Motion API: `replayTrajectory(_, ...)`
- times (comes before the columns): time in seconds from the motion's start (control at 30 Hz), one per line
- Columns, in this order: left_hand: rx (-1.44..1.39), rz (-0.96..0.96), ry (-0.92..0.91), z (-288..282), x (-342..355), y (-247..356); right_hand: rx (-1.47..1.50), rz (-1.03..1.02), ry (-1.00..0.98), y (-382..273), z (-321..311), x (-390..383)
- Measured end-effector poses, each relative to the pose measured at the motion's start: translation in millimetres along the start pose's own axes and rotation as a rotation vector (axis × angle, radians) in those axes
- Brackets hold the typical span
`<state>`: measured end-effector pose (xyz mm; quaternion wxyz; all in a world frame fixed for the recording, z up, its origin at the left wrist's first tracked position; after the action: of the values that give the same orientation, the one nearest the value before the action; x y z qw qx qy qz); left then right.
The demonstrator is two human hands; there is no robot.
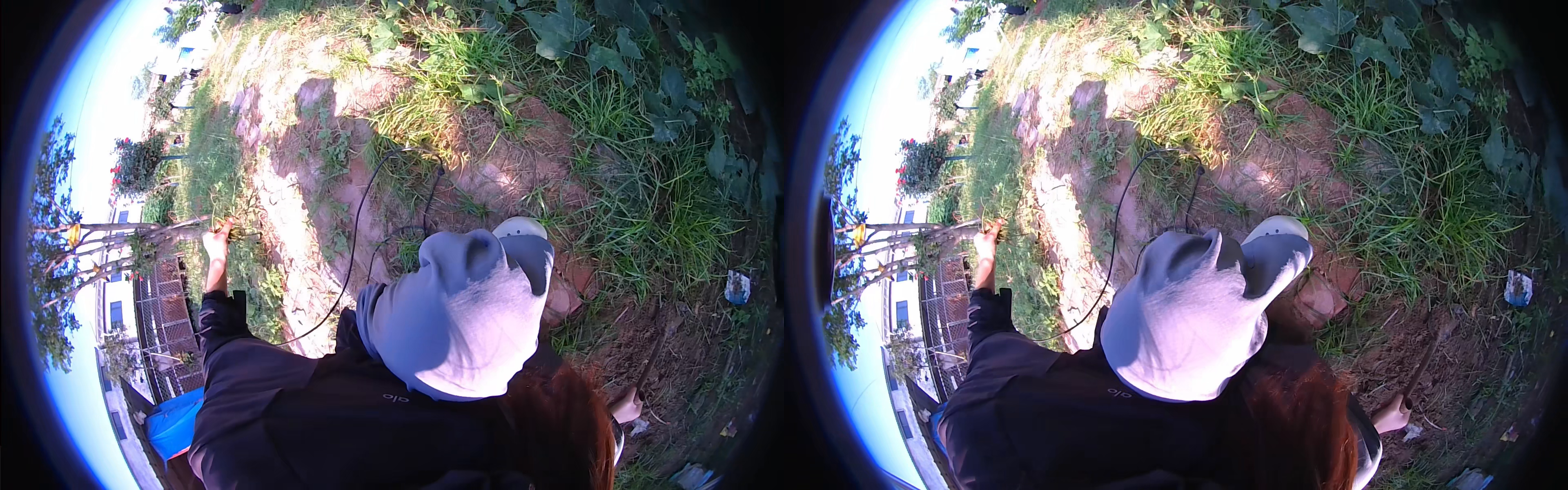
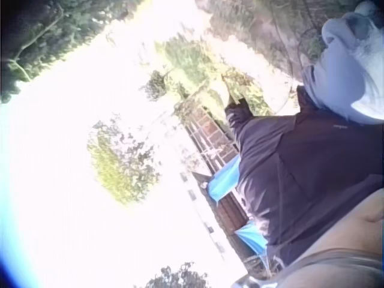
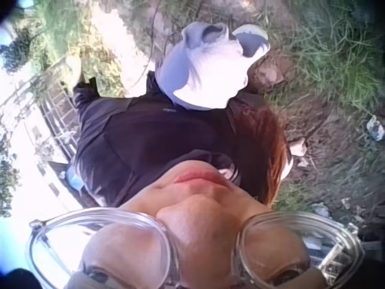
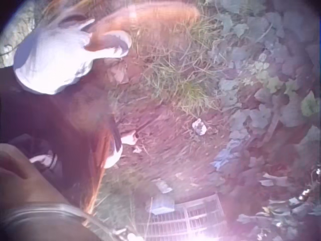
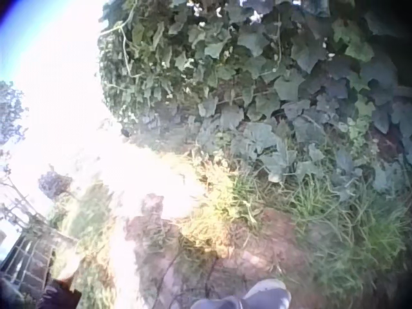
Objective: The person pulls weeds from the ground by hand and using a trowel to loosen the soil.
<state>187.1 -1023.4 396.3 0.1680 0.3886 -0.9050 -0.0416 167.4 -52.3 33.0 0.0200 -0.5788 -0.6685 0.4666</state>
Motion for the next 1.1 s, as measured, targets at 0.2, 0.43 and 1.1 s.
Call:
replayTrajectory(0.2, -0.293, -0.1, -0.009, 126, -6, 69, -0.035, -0.06, 0.12, -14, -19, 6)
replayTrajectory(0.43, -0.074, 0.08, -0.157, 244, 14, 90, -0.081, -0.108, 0.058, -10, 3, -7)
replayTrajectory(1.1, 0.343, 0.485, -0.36, 321, -28, 203, -0.139, -0.071, 0.073, 4, 9, -1)
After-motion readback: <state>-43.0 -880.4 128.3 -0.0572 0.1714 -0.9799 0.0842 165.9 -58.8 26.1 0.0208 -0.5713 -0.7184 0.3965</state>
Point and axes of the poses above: each hand's wrist, its own x-axis towards the middle knuckle, its own z-axis out of the palm, y = z × x, the point moved 5 cm from there along x, towards the middle knuckle, and after that the axes turned 14 degrees about z, right-handed, at the moved point
